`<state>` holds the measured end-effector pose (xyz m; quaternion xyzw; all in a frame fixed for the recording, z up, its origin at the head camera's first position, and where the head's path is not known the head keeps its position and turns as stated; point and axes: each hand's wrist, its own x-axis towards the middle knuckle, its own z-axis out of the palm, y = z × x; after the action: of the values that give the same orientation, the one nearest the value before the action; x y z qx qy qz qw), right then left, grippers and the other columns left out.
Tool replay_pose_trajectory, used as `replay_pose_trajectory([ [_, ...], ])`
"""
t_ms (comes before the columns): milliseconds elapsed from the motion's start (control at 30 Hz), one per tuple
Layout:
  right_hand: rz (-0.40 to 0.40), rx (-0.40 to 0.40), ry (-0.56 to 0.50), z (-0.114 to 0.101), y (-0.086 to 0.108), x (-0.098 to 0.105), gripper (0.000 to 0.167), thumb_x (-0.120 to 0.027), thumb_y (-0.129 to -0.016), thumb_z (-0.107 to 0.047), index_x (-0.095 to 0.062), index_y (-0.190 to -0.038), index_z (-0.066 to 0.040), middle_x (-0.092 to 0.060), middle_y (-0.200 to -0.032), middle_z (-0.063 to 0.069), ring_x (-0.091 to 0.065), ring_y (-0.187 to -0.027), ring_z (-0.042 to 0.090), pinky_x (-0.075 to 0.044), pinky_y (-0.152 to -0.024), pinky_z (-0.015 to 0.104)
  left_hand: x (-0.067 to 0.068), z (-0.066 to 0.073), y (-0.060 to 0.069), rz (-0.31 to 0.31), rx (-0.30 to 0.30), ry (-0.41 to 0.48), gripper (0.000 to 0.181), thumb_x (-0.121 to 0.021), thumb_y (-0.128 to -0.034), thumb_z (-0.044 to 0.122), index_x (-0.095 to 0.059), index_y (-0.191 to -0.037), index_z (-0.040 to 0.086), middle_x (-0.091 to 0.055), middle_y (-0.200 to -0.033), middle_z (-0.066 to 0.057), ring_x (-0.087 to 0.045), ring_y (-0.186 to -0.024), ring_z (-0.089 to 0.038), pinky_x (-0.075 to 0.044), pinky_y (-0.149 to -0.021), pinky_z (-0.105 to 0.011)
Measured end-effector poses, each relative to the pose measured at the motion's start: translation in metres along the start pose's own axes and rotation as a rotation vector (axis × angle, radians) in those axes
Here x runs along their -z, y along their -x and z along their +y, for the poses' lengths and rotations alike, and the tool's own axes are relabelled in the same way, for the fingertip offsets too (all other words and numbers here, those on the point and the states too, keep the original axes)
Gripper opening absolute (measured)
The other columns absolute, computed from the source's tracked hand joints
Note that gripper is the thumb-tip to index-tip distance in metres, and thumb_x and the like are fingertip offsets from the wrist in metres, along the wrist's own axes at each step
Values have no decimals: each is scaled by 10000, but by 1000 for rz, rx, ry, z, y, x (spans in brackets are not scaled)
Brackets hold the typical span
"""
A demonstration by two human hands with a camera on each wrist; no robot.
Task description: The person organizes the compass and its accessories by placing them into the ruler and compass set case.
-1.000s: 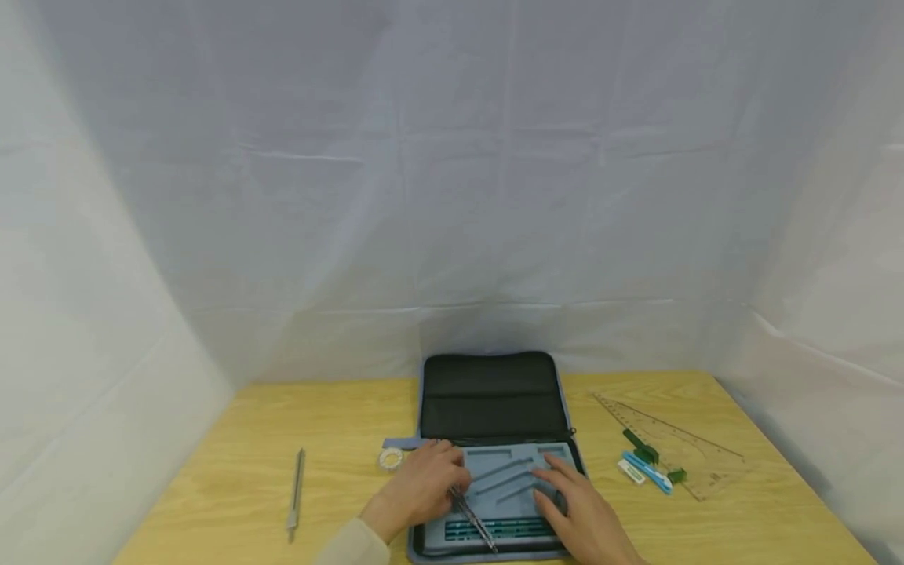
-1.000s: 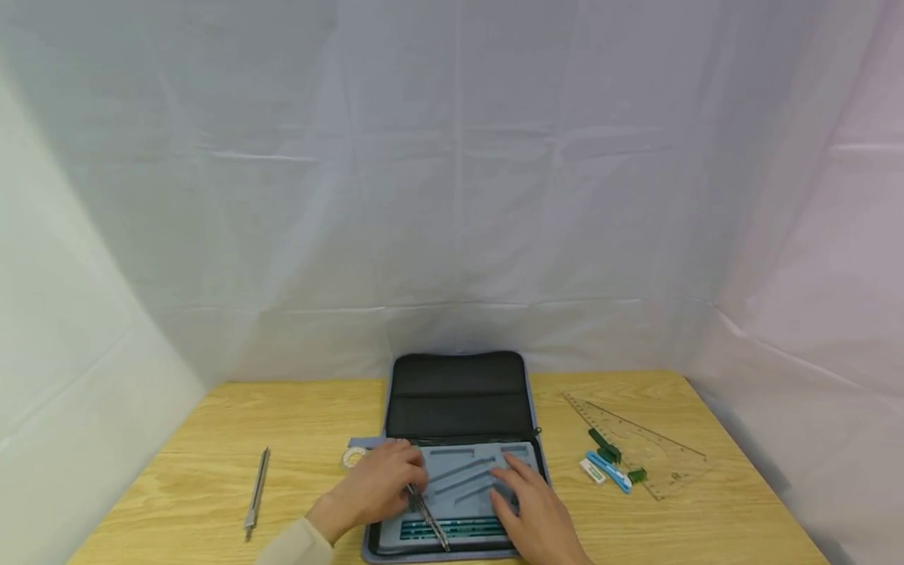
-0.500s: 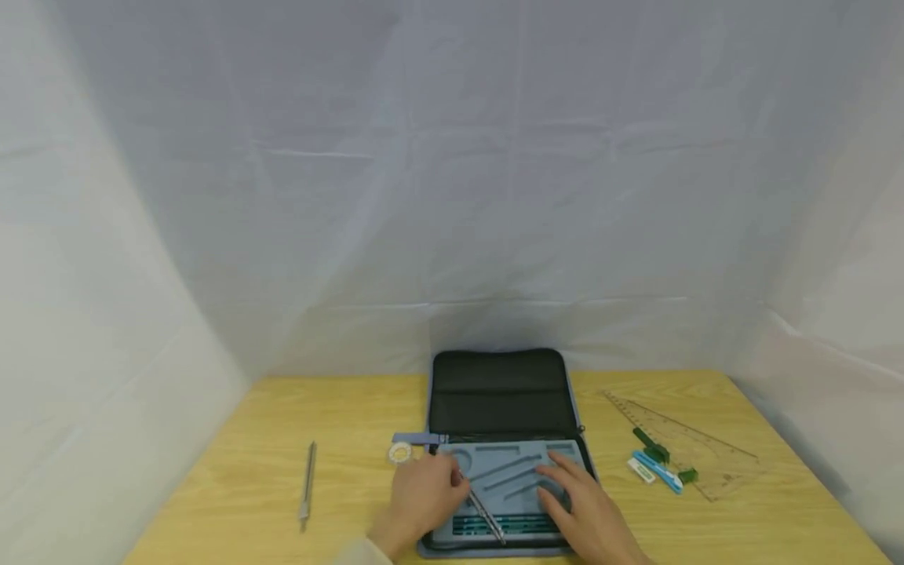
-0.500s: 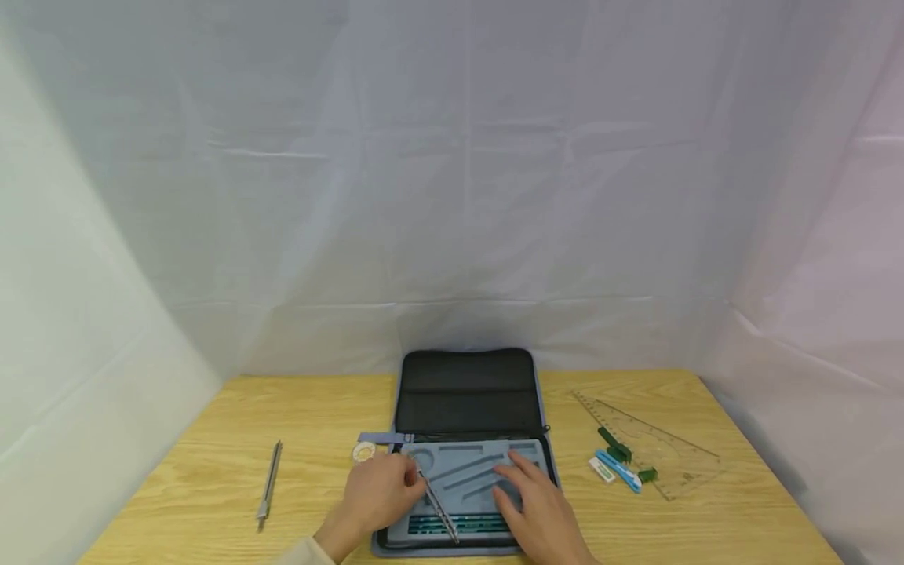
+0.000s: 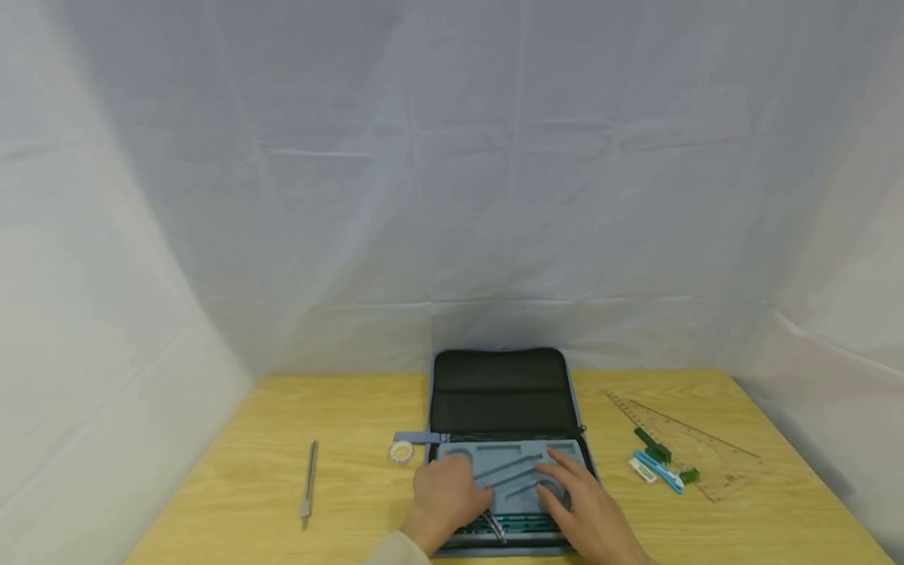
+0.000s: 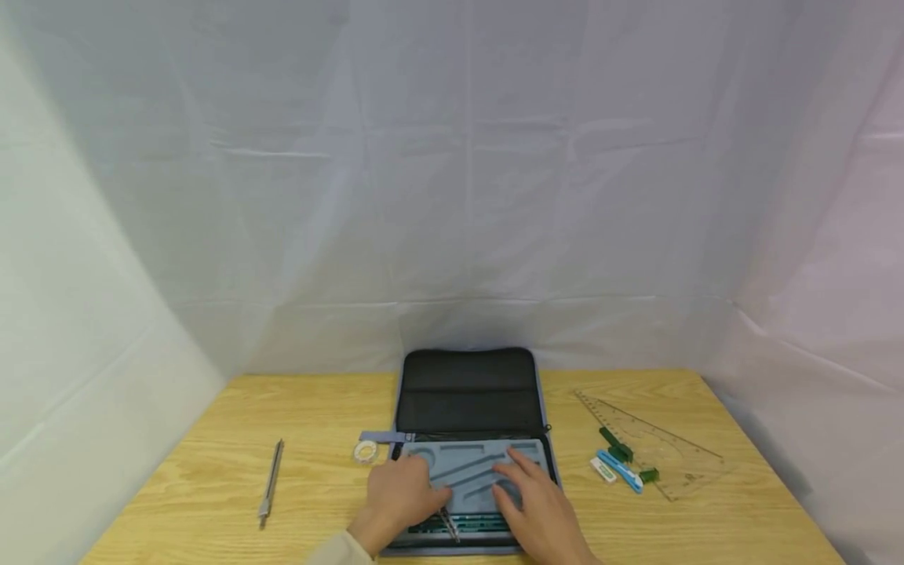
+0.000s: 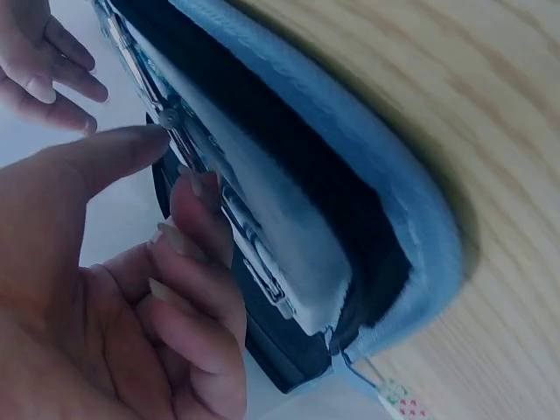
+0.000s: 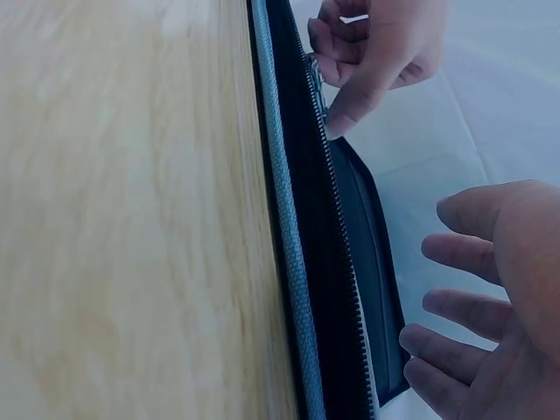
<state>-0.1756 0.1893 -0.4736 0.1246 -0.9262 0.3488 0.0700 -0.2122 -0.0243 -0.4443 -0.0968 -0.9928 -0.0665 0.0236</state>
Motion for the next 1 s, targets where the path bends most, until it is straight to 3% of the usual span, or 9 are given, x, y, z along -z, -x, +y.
replay_pose_trajectory([
  [133, 2, -1, 7, 0, -1, -1, 299, -599, -940, -338, -652, -1197, -194, -473, -1392, 118, -473, -1232, 349, -425, -920, 539, 1, 1, -2, -70, 19, 27, 402, -682, -742, 507, -596, -688, 118, -552, -654, -36, -550, -573, -234, -465, -510, -419],
  [333, 0, -9, 11, -1, -1, -1, 297, -598, -942, -331, -654, -1197, -190, -468, -1397, 113, -470, -1234, 353, -427, -917, 537, 2, 2, -1, -86, 31, 58, 337, -694, -749, 427, -590, -698, 111, -568, -691, -46, -562, -604, -248, -477, -545, -439],
  [600, 9, -17, 17, -1, -1, -2, 282, -608, -938, -312, -663, -1186, -190, -468, -1400, 113, -476, -1233, 340, -431, -919, 525, 5, 11, 0, -146, 74, 19, 298, -685, -778, 380, -650, -782, 84, -573, -759, -55, -577, -671, -242, -495, -603, -450],
  [833, 28, -16, 29, -2, 0, -2, 272, -618, -933, -299, -680, -1161, -164, -471, -1398, 107, -471, -1240, 331, -434, -922, 514, 6, 11, 1, -157, 105, 100, 309, -687, -808, 364, -569, -663, 119, -511, -519, -10, -503, -443, -171, -482, -513, -370],
  [1000, 19, -19, 35, 0, 1, -3, 274, -608, -938, -318, -687, -1151, -164, -468, -1404, 96, -473, -1238, 328, -438, -918, 509, 5, 5, 2, -158, 103, 182, 253, -689, -802, 328, -582, -716, 116, -513, -490, 10, -502, -439, -167, -485, -532, -390],
])
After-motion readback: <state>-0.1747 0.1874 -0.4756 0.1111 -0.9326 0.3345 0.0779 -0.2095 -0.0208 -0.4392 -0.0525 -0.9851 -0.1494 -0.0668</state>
